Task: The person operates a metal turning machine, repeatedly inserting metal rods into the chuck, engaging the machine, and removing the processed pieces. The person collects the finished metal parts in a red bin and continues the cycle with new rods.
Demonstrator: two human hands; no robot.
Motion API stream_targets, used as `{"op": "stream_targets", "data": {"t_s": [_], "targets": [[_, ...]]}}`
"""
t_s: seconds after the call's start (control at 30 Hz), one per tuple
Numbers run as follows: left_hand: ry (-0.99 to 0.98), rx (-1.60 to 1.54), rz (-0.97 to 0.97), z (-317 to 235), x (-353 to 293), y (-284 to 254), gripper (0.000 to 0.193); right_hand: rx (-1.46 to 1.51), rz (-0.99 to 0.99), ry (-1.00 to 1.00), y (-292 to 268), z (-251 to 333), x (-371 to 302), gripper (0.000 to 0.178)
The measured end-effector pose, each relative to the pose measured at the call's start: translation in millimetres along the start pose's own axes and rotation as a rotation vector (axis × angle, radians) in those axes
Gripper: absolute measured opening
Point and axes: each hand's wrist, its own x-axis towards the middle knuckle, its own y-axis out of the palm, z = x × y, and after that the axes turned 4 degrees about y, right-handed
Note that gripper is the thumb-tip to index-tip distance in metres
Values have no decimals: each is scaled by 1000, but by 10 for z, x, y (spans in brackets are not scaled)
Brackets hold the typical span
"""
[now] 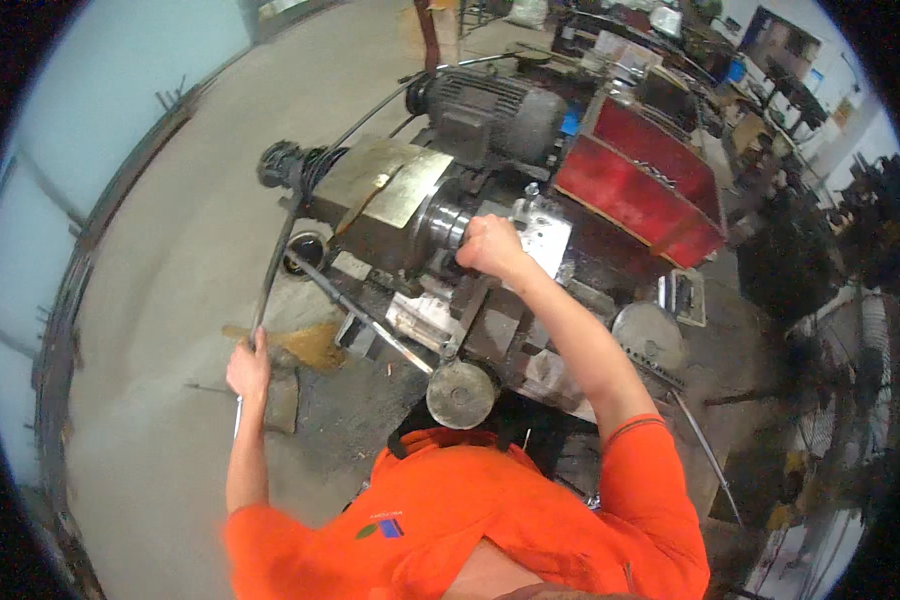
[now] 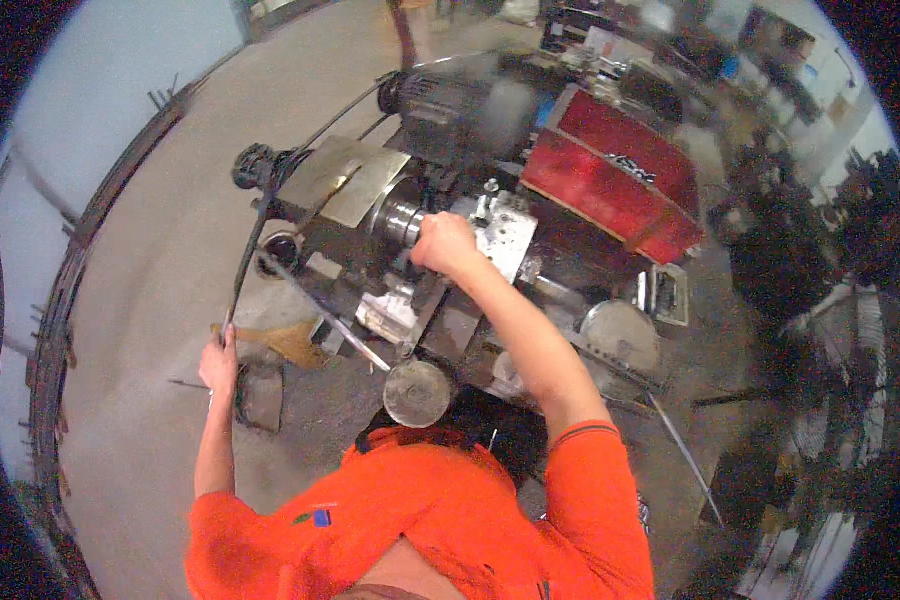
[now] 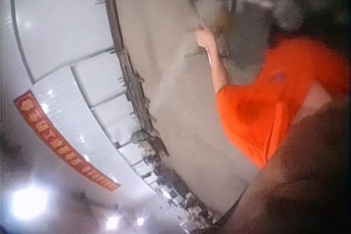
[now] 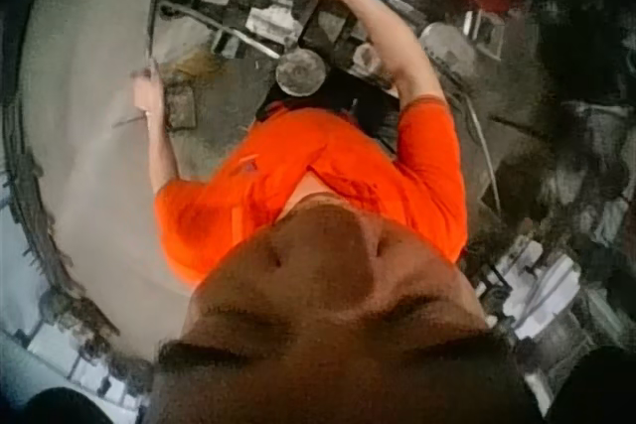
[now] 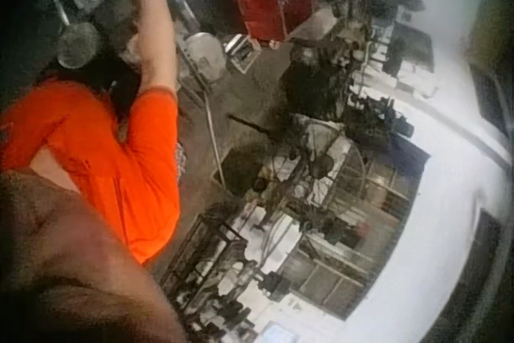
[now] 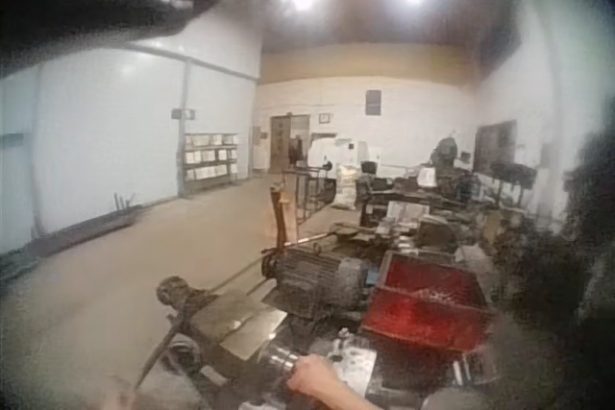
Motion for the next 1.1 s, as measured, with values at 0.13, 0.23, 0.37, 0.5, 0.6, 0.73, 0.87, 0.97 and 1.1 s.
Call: {"op": "stream_targets", "data": {"t_s": [0.13,0.23,0.37,0.5,0.6,0.73,0.87,0.97,1.1], "targets": [[-17,3,87,59,-7,-41,61,-217,-87,-25,-376,-88,-124,25],[29,30,-11,134,40,46,52,-250,-177,25,-955,-534,-94,23],[118,26,23,149,233,63,45,-240,-614,19,-1595,-921,-217,50],[474,104,-55,-275,140,-158,37,-110,-673,-67,-1778,-1123,-621,47],[765,-280,80,-901,-46,-373,31,-105,-677,-94,-1661,-1465,-1173,41],[1110,-318,286,-1404,-275,-101,27,-13,-647,155,-1438,-1673,-2124,36],[1231,-404,464,-1634,-379,615,22,261,-536,662,-1301,-1971,-3451,36],[1115,-414,610,-1754,-339,973,22,-12,-500,1034,-1022,-2209,-4574,33],[1015,-322,560,-1813,-329,996,23,-157,-199,1432,-178,-2500,-5628,26]]}}
